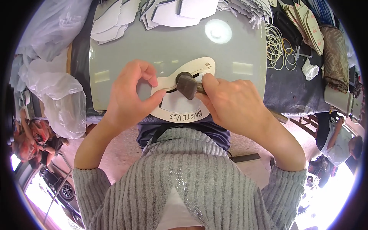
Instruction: Hammering material onto shoe patterns or upper components.
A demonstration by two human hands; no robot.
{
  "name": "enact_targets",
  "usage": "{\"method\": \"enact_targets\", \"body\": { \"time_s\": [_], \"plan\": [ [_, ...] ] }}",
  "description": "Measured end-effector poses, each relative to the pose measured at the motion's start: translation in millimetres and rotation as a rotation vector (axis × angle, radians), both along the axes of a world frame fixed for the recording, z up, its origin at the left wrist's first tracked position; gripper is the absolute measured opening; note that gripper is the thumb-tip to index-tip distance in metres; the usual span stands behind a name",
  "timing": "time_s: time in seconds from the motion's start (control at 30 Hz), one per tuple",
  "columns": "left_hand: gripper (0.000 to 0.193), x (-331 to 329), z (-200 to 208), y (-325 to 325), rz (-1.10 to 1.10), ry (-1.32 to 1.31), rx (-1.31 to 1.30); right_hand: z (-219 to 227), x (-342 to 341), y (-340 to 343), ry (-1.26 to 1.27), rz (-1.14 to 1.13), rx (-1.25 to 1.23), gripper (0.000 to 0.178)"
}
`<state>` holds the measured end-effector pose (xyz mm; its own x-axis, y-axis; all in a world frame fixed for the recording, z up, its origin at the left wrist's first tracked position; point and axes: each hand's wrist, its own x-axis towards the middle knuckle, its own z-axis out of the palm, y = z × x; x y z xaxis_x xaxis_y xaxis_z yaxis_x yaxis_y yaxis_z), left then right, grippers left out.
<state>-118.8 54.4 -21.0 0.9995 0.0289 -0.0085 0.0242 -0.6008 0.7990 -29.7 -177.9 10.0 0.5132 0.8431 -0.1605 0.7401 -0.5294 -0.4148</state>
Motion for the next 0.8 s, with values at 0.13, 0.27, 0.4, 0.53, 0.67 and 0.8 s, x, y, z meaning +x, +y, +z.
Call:
{"method": "enact_targets", "body": {
  "time_s": [0.13,0.27,0.4,0.53,0.67,0.8],
  "plan": [
    [0.036,5.2,7.0,-1.1,-0.013,0.064,0.046,0.4,-0.8,-0.6,-0.003,-0.005,0.005,0.026],
    [0.036,6.6,8.2,0.8,-0.031,0.064,0.054,18.6,-3.0,4.0,-0.009,0.030,0.053,0.026],
    [0.034,12.0,9.8,1.0,-0.104,0.063,0.027,16.0,-9.5,10.7,0.031,0.112,-0.086,0.025],
    [0.029,12.6,11.1,5.5,-0.141,0.100,0.037,28.8,-0.2,15.8,-0.026,0.142,-0.112,0.025],
    [0.028,15.4,9.7,14.6,-0.166,0.110,-0.059,24.5,-7.3,24.9,-0.010,0.105,-0.012,0.026],
    [0.026,18.0,11.6,19.9,-0.192,0.145,-0.043,26.8,-4.2,32.1,-0.052,0.152,-0.089,0.027]
  ]
}}
